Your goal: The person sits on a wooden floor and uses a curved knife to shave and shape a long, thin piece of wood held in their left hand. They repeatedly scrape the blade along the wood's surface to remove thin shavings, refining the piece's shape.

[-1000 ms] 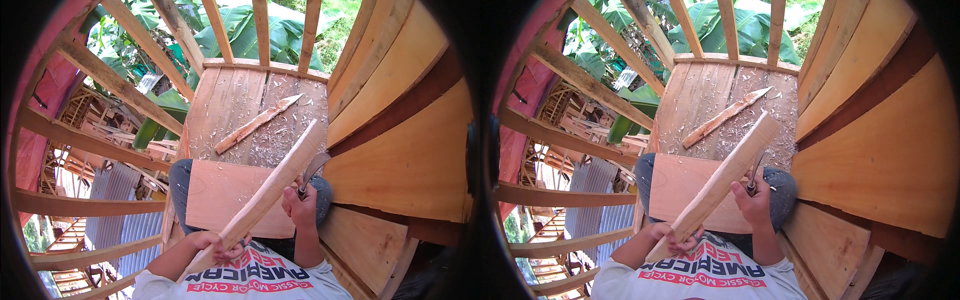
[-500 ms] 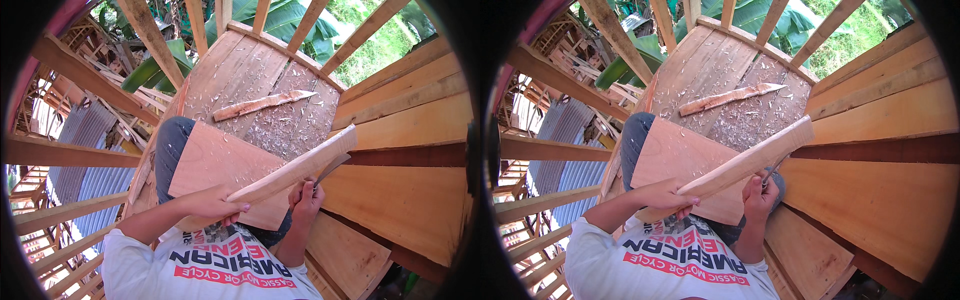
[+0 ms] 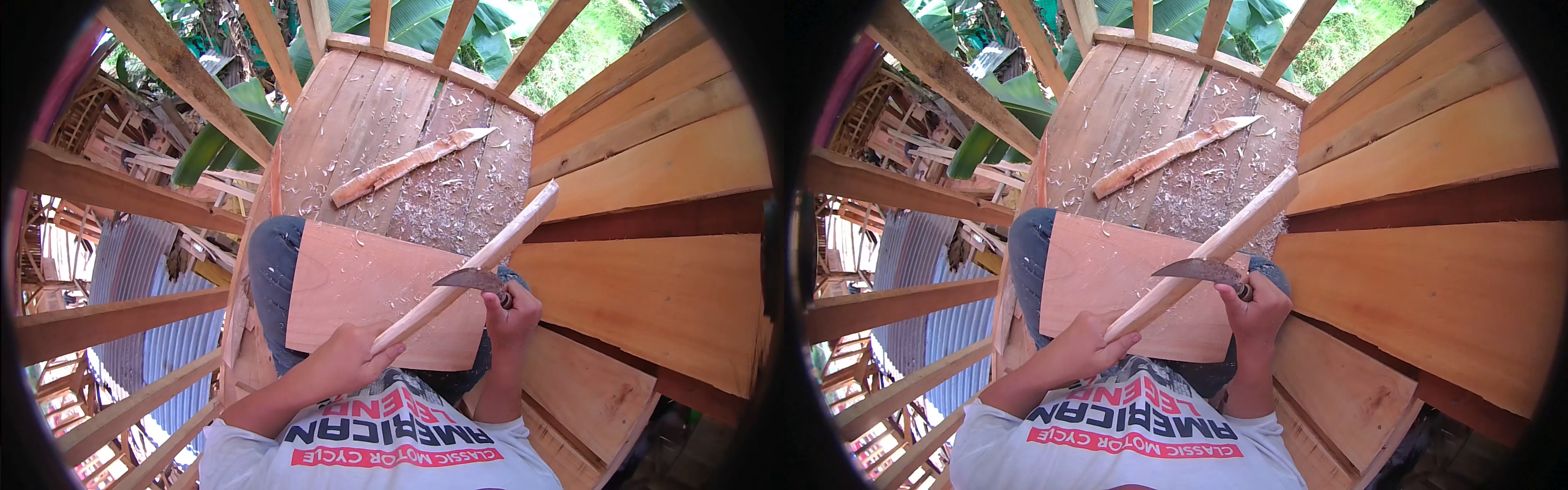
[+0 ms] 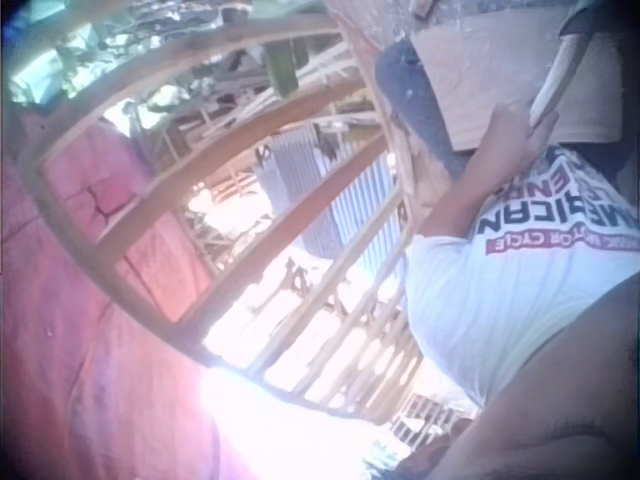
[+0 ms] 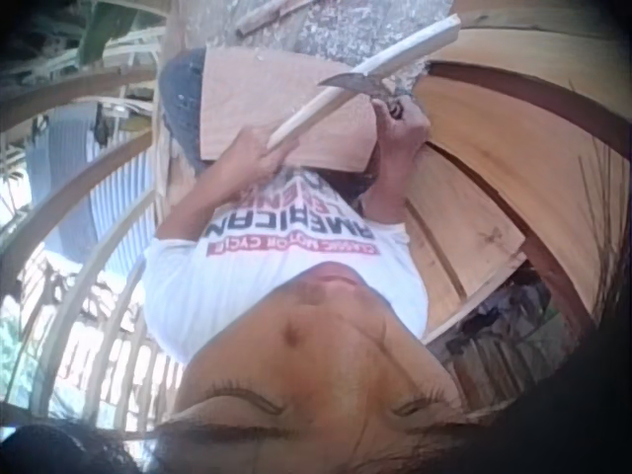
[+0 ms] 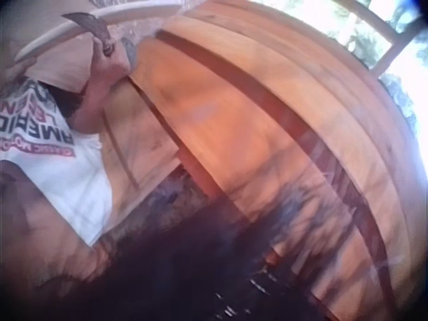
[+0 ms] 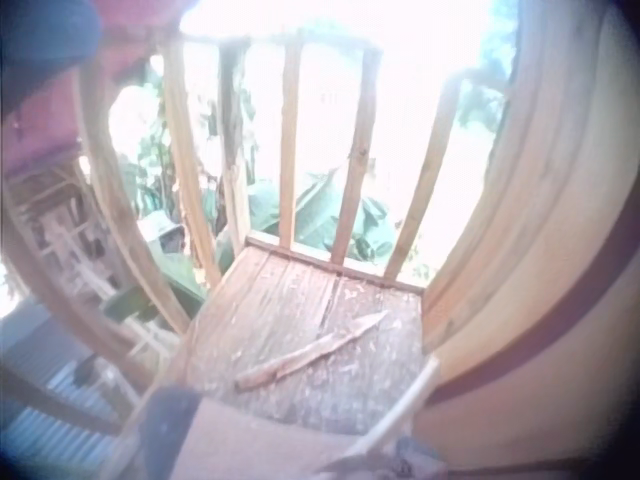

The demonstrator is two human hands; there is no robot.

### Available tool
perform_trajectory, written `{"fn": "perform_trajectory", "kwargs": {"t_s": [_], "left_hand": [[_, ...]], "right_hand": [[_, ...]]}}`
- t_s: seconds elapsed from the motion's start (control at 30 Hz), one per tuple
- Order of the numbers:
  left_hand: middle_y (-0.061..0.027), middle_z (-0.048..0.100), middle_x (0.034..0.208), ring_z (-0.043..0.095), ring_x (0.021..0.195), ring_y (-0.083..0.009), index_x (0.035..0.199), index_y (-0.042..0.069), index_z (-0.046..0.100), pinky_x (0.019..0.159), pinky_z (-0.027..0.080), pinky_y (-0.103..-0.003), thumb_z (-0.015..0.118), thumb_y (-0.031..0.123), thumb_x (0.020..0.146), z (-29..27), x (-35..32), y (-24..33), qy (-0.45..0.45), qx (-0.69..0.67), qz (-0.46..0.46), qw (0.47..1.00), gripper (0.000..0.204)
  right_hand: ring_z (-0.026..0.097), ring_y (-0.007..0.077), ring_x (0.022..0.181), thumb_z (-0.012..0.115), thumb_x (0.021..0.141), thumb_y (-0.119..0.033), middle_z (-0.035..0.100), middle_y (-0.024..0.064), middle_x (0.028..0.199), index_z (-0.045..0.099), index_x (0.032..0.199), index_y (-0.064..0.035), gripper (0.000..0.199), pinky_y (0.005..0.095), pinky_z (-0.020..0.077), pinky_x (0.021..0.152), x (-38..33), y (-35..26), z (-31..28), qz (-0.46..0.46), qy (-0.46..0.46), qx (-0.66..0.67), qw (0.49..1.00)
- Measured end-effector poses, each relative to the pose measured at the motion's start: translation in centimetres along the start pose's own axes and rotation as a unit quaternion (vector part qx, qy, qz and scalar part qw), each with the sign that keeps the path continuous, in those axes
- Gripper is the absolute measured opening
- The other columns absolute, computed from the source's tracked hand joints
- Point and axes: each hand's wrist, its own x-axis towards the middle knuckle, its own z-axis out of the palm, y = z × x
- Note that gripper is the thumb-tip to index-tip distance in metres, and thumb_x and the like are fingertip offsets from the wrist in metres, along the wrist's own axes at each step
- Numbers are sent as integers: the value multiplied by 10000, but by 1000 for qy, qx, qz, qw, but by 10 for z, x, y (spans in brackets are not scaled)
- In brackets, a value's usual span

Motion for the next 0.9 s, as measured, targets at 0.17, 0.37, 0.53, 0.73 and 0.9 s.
{"fn": "perform_trajectory", "kwargs": {"t_s": [0.17, 0.37, 0.53, 0.73, 0.9], "left_hand": [[-100, 560, 564, 563, 509, -173, 892, -28, 596, 503, 447, -318, 566, 214, 894, 0, -20, -16, -54, -29, -56, 997, 244], [-42, 580, 596, 546, 501, -98, 891, -33, 593, 473, 449, -261, 560, 196, 909, -10, -21, -16, -83, -133, -198, 968, 232], [-115, 581, 568, 556, 466, -179, 863, -38, 597, 474, 444, -328, 579, 213, 886, 0, -20, -30, -3, -84, -47, 995, 253], [-106, 593, 576, 575, 485, -168, 874, -49, 599, 477, 453, -312, 583, 217, 886, -4, -22, -23, -57, -81, -115, 988, 267], [-98, 584, 561, 571, 477, -158, 875, -53, 599, 474, 451, -306, 584, 221, 888, -3, -24, -24, -41, -89, -110, 989, 274]], "right_hand": [[270, 108, 516, 578, 831, -556, 247, 49, 509, 357, 584, -10, 639, 326, 238, 453, 27, 41, -34, 121, 79, -10, 989], [328, 216, 425, 612, 804, -534, 334, 101, 469, 472, 581, -4, 592, 343, 268, 428, -4, -18, -4, 17, -107, 36, 993], [402, 274, 419, 644, 753, -559, 390, 128, 466, 517, 582, -12, 587, 355, 318, 429, -4, -18, 7, 45, -96, -42, 994], [403, 300, 427, 657, 719, -594, 383, 127, 459, 499, 569, -10, 624, 376, 328, 434, 8, -16, -3, 42, -64, -104, 992], [344, 293, 444, 630, 752, -595, 356, 118, 457, 473, 564, -5, 639, 375, 314, 442, 6, -16, 1, 59, -28, -90, 994]]}}
